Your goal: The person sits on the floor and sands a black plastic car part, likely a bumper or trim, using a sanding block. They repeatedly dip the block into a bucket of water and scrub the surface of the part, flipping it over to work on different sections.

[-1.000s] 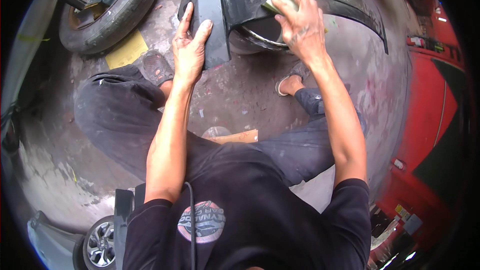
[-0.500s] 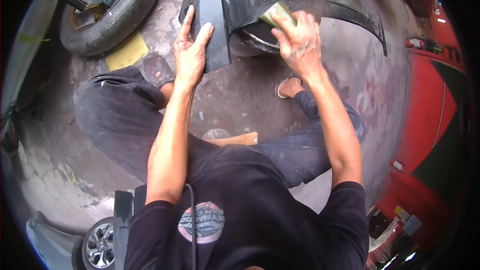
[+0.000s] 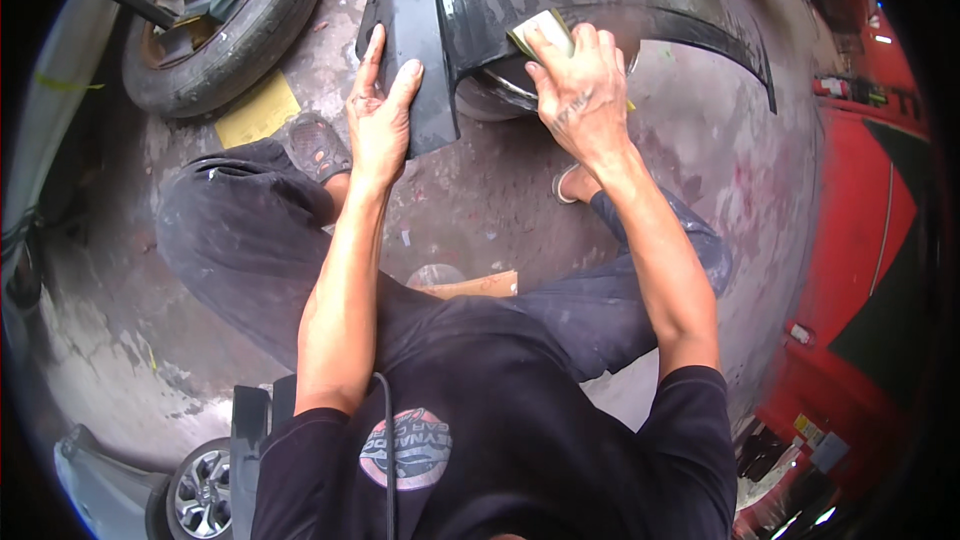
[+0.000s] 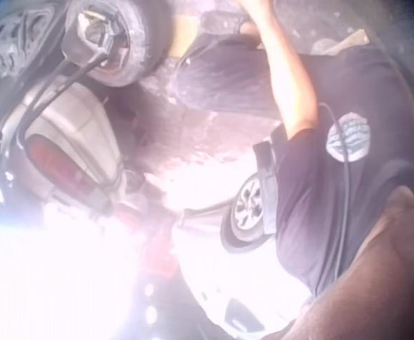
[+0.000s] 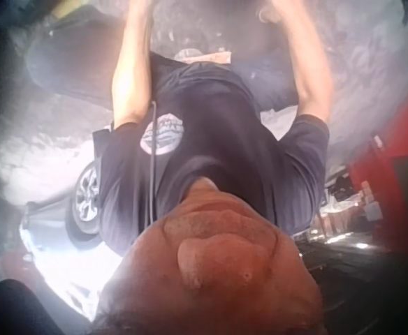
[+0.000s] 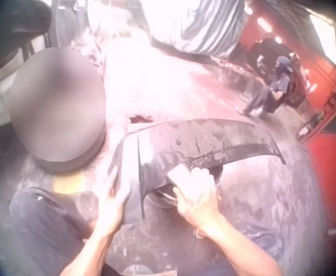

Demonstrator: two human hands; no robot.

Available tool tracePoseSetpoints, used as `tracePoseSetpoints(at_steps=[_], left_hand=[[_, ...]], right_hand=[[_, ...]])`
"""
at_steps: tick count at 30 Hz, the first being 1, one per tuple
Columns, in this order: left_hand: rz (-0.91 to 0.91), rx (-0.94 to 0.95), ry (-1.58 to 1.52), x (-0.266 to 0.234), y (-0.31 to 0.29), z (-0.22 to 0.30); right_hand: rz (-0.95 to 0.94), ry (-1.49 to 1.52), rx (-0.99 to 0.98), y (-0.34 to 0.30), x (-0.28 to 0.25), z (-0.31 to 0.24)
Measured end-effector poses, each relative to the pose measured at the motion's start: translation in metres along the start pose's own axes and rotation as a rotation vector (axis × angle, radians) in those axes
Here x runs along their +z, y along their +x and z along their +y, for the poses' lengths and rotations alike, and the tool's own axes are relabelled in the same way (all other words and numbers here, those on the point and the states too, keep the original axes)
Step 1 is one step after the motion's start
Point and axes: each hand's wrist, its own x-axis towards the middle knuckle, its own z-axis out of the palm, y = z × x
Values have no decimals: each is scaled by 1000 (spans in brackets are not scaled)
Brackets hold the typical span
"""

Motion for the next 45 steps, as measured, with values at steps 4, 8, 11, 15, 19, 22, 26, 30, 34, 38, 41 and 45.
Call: tracePoseSetpoints(at_steps=[4,8,11,15,19,22,26,30,34,38,41,45], left_hand=[[-20,-77,-76,3,0,6],[12,-5,-4,2,-5,1],[-11,-26,-57,1,-1,0],[-10,-38,-101,-1,1,-2],[13,-51,36,5,-5,13],[-9,-35,-47,0,1,2],[14,-13,-75,-1,1,-2],[-14,-69,-45,-1,0,7],[15,0,8,-2,5,8],[-12,-58,-70,-1,-1,6],[-25,-39,-83,-4,7,-1],[-15,-74,-147,-7,11,-5]], right_hand=[[22,-72,46,15,0,25],[-29,5,-8,-4,-6,-2],[-43,-45,-6,6,-9,20],[-10,-74,37,4,-2,15],[-26,-1,19,-5,-7,7],[31,-53,89,5,-2,36],[5,4,-27,-7,-2,-2],[23,16,-9,15,-1,33],[-24,31,-53,-3,-3,1],[1,-64,7,11,0,26],[26,-196,154,13,-7,71],[-303,270,314,-7,-50,44]])
